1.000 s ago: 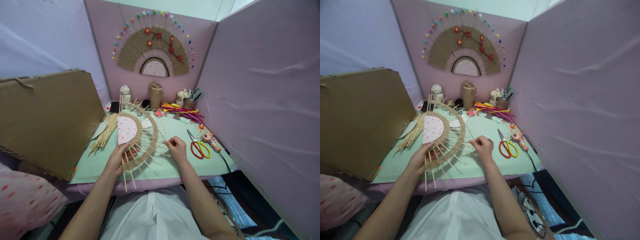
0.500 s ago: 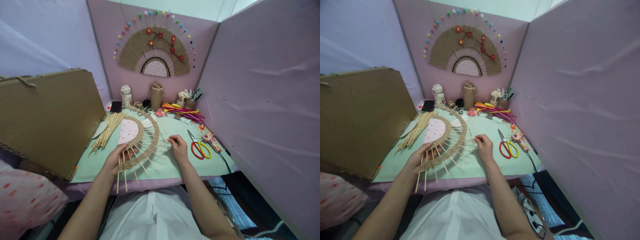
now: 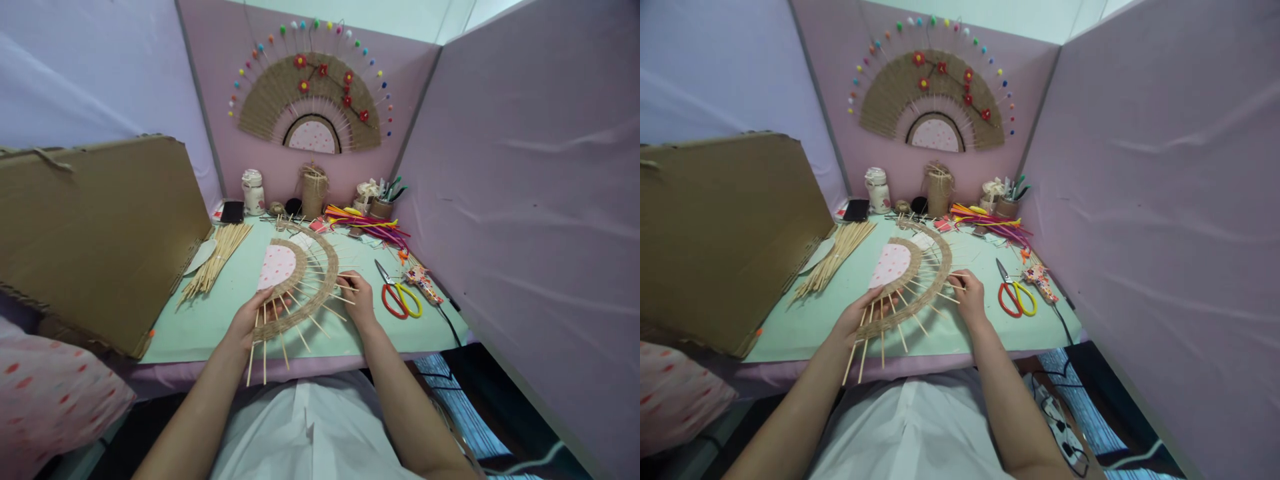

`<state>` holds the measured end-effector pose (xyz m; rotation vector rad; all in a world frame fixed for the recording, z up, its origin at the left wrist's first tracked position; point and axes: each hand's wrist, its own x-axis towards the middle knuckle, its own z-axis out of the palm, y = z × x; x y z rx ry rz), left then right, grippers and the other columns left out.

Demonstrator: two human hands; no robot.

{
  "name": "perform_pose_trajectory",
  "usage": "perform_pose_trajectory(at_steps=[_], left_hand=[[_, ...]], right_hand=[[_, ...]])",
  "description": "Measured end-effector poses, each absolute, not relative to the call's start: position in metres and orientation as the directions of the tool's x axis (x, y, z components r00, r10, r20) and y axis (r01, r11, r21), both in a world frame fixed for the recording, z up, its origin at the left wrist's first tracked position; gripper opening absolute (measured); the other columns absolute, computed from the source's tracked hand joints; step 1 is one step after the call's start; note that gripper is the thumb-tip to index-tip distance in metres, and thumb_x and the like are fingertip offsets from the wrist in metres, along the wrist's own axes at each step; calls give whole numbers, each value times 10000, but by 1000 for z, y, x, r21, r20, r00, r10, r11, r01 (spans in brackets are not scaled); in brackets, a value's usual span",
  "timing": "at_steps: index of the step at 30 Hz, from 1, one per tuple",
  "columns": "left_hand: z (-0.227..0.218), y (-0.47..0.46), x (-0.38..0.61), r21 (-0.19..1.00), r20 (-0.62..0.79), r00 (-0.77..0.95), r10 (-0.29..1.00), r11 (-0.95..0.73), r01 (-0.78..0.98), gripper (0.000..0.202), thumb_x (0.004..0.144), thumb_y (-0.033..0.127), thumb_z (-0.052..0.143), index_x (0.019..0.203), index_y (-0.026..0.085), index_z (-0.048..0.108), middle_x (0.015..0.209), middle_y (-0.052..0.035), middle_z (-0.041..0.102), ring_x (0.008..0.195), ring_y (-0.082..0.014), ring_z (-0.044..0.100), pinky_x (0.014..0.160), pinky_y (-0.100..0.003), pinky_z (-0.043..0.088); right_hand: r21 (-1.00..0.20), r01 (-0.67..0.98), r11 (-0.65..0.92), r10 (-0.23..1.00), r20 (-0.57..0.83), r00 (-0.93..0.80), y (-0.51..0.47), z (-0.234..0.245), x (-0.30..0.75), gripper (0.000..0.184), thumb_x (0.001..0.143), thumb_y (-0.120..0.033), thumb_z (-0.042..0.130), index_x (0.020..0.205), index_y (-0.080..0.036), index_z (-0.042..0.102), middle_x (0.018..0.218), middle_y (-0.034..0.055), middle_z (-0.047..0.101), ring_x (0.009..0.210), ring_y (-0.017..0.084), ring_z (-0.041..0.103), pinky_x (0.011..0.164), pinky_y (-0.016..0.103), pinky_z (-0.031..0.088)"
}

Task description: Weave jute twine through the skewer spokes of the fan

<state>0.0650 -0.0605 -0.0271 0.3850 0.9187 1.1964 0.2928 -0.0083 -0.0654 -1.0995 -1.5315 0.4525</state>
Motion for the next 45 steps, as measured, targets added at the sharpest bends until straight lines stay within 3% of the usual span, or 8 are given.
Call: perform_pose_trajectory(at_steps=[8,15,23,29,35,40,45], left_hand=[[-19,-64,29,795,-389,-10,921,331,-508,222,849,105,493,1048,79,586,832,-119,723,617,-156,692,449,-163,524],[-23,-68,11,868,-341,-22,940,306,-391,253,823,131,562,1075,116,548,882,-115,719,644,-164,695,457,-177,532],[-12,-68,-2,893,-364,-14,931,345,-291,309,804,120,581,1109,132,531,897,-113,716,627,-176,693,418,-181,524],[-17,-62,-18,879,-370,25,929,358,-314,286,808,112,578,1093,95,568,865,-134,718,547,-157,674,377,-167,503],[-11,-65,-22,849,-402,12,915,378,-368,273,797,83,578,1068,67,605,806,-144,721,497,-168,665,329,-163,475],[-17,-62,-28,800,-430,29,902,396,-451,271,853,77,484,1099,66,596,766,-127,721,464,-152,649,333,-170,484],[-31,-61,-14,757,-393,134,910,403,-515,279,872,112,465,1130,73,565,820,-129,717,523,-151,667,357,-168,502]], right_hand=[[-711,433,555,785,619,10,-13,-60,291,146,841,-316,517,783,-204,590,758,27,588,705,150,536,658,275,421],[-742,484,464,815,572,96,-14,-66,290,214,756,-389,628,734,-209,514,648,-21,541,587,124,470,625,270,413],[-722,451,525,821,570,-45,-14,-66,290,148,782,-339,602,760,-206,539,697,-7,564,624,126,495,639,266,417],[-708,440,552,810,580,-83,-14,-64,293,134,754,-310,634,704,-204,570,621,-18,533,591,125,466,617,266,400],[-736,300,607,794,572,-203,-17,-55,295,111,810,-292,567,752,-209,612,751,23,599,727,154,549,703,299,434],[-766,276,581,812,568,-135,-19,-54,295,103,798,-292,578,754,-207,617,761,25,611,737,158,560,702,299,441],[-859,241,451,888,459,-25,-15,-61,292,190,792,-365,562,710,-201,609,642,2,569,587,139,513,567,272,420]])
